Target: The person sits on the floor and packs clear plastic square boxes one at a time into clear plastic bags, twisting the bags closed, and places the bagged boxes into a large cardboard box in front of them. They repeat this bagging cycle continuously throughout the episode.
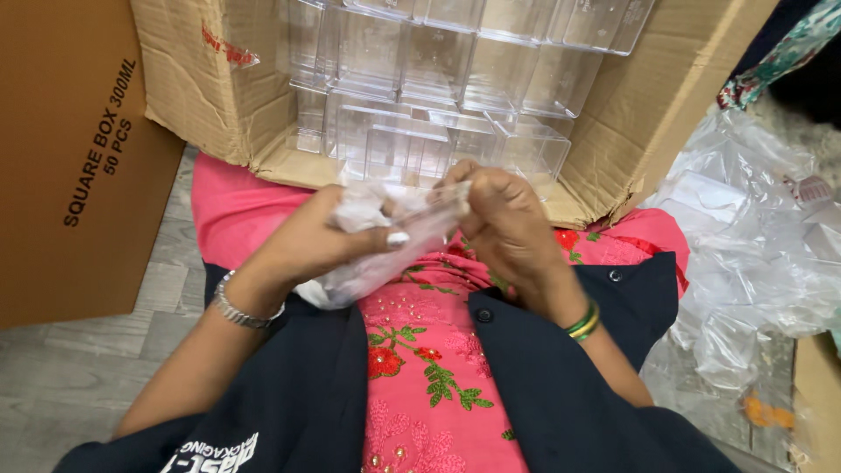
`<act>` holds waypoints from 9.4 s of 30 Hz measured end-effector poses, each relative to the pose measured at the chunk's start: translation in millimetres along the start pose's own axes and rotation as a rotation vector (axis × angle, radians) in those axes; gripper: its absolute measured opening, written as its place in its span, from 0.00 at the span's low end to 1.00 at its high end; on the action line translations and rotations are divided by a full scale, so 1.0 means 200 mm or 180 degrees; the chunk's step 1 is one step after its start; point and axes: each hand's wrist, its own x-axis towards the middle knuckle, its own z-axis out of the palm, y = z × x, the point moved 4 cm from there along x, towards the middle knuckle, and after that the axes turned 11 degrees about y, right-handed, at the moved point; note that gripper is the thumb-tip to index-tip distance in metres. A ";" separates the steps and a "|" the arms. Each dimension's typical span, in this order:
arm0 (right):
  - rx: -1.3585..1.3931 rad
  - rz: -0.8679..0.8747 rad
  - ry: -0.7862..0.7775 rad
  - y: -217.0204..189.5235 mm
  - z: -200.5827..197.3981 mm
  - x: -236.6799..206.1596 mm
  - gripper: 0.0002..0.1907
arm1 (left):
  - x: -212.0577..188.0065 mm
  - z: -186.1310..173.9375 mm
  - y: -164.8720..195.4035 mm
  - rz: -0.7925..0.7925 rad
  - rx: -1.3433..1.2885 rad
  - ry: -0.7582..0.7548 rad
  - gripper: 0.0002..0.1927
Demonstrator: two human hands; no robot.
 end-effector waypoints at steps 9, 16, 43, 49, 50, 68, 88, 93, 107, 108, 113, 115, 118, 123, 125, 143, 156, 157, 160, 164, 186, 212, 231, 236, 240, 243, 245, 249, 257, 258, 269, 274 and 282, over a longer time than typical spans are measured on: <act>-0.1382 0.0630 -0.1818 -0.01 0.09 -0.09 0.10 | -0.02 -0.30 0.08 0.0259 -0.0658 -0.0733 0.12; -0.0340 -0.0823 0.1032 -0.11 -0.11 0.22 0.10 | 0.22 -0.30 -0.15 -0.0121 -0.0884 0.0975 0.06; 0.1056 0.1001 -0.0540 0.09 -0.13 -0.18 0.14 | 0.29 0.19 -0.08 0.0523 0.0906 0.1212 0.10; 0.0551 -0.0903 0.0887 -0.19 -0.59 -0.45 0.16 | 0.30 0.25 -0.07 0.0880 0.0832 0.1250 0.11; 0.0355 -0.1385 0.1537 -0.29 -0.77 -0.51 0.17 | 0.30 0.20 -0.02 0.1103 0.0826 0.1271 0.14; -0.5978 -0.2779 0.6369 -0.07 -2.05 -0.98 0.31 | 0.15 0.06 0.36 0.1306 -0.0004 0.1059 0.24; -0.2633 -0.0967 0.0714 -0.20 -0.09 0.03 0.11 | 0.18 0.24 0.28 0.0944 -0.1299 0.0398 0.28; -0.1443 -0.1227 0.0618 -0.31 0.23 0.13 0.13 | 0.10 0.05 0.35 0.1094 -0.1950 0.0577 0.26; -0.0841 -0.0909 0.0903 -0.15 -0.03 0.06 0.23 | 0.21 0.05 0.07 0.0880 -0.1266 0.1438 0.17; -0.0753 -0.1134 0.0936 -0.14 -0.07 0.06 0.18 | 0.20 0.07 0.06 0.0799 -0.1027 0.1458 0.15; -0.0869 -0.1346 0.1532 -0.07 -0.24 -0.04 0.06 | 0.19 0.19 0.05 0.0706 -0.0841 0.1173 0.10; -0.1101 -0.1165 0.1628 -0.01 -0.27 -0.11 0.06 | 0.19 0.22 0.02 0.0572 -0.0853 0.1112 0.07; -0.0935 -0.0896 0.1545 0.04 -0.31 -0.17 0.12 | 0.21 0.26 -0.01 0.0308 -0.1254 0.0785 0.06; 0.0236 -0.0264 0.1321 -0.04 -0.43 -0.20 0.12 | 0.25 0.38 -0.07 0.0126 -0.1057 -0.0207 0.07; 0.1014 -0.0064 0.1152 -0.06 -0.44 -0.21 0.12 | 0.30 0.41 -0.10 -0.0230 -0.1145 0.0159 0.07; 0.0980 -0.0291 0.0785 -0.13 -0.44 -0.14 0.15 | 0.41 0.31 -0.05 -0.0376 -0.2012 -0.0832 0.14; -0.0417 0.0581 -0.2316 -0.27 -0.16 -0.38 0.19 | 0.41 0.07 0.04 -0.0013 -0.0670 -0.1171 0.12; 0.0114 -0.0044 -0.1766 -0.35 -0.20 -0.37 0.17 | 0.43 0.11 0.00 0.0039 -0.0587 -0.1171 0.13; 0.0301 -0.0908 0.0927 -0.41 -0.51 -0.17 0.14 | 0.61 0.27 -0.13 0.0122 -0.0112 -0.0554 0.12; -0.1765 -0.1944 0.2139 -0.19 -0.86 0.22 0.15 | 0.78 0.39 -0.33 -0.0083 0.1771 0.1350 0.21; 0.0198 -0.0621 0.1151 -0.07 -0.73 -0.11 0.31 | 0.49 0.59 -0.10 -0.0084 -0.0871 0.0099 0.08; 0.0139 -0.1804 0.4852 -0.03 -1.89 -1.25 0.28 | 0.28 0.12 0.29 0.1844 0.0543 0.1146 0.18; -0.1944 -0.1098 0.6304 -0.37 -2.32 -0.95 0.47 | 0.15 -0.01 0.33 0.1285 0.0960 0.1082 0.07; -0.4047 -0.3351 0.5077 -0.54 -1.78 -0.76 0.32 | 0.19 -0.03 0.23 0.1328 0.1061 0.0982 0.06; -0.2672 -0.2810 0.2359 -0.32 -1.11 -0.25 0.08 | 0.21 -0.07 0.17 0.1000 0.2141 0.0826 0.09; -0.4094 -0.2498 0.1002 -0.12 -0.57 0.15 0.21 | 0.16 -0.14 0.14 0.0596 0.2426 0.0899 0.12; -0.4360 -0.2284 0.0363 -0.02 -0.34 0.32 0.41 | 0.11 -0.20 0.14 0.0413 0.2402 0.0967 0.14; -0.5154 -0.1579 0.0365 0.10 -0.23 0.51 0.44 | 0.01 -0.35 0.16 0.0215 0.2260 0.1225 0.15; -0.4494 -0.2138 0.0680 0.08 -0.30 0.40 0.39 | -0.01 -0.45 0.08 0.0182 0.1560 0.1587 0.13; -0.4270 -0.2001 0.0663 0.07 -0.31 0.40 0.42 | 0.01 -0.44 0.07 0.0174 0.1441 0.1550 0.13; -0.3924 -0.1606 0.1105 -0.08 -0.36 0.35 0.38 | 0.01 -0.41 0.07 0.0475 0.0782 0.1532 0.11; -0.5224 -0.3422 0.0859 -0.03 -0.26 0.21 0.41 | 0.11 -0.27 0.09 0.1104 0.0045 0.1334 0.11; -0.4411 -0.2360 0.0853 0.05 -0.29 0.15 0.13 | 0.25 -0.04 0.05 0.1245 -0.0321 0.1233 0.11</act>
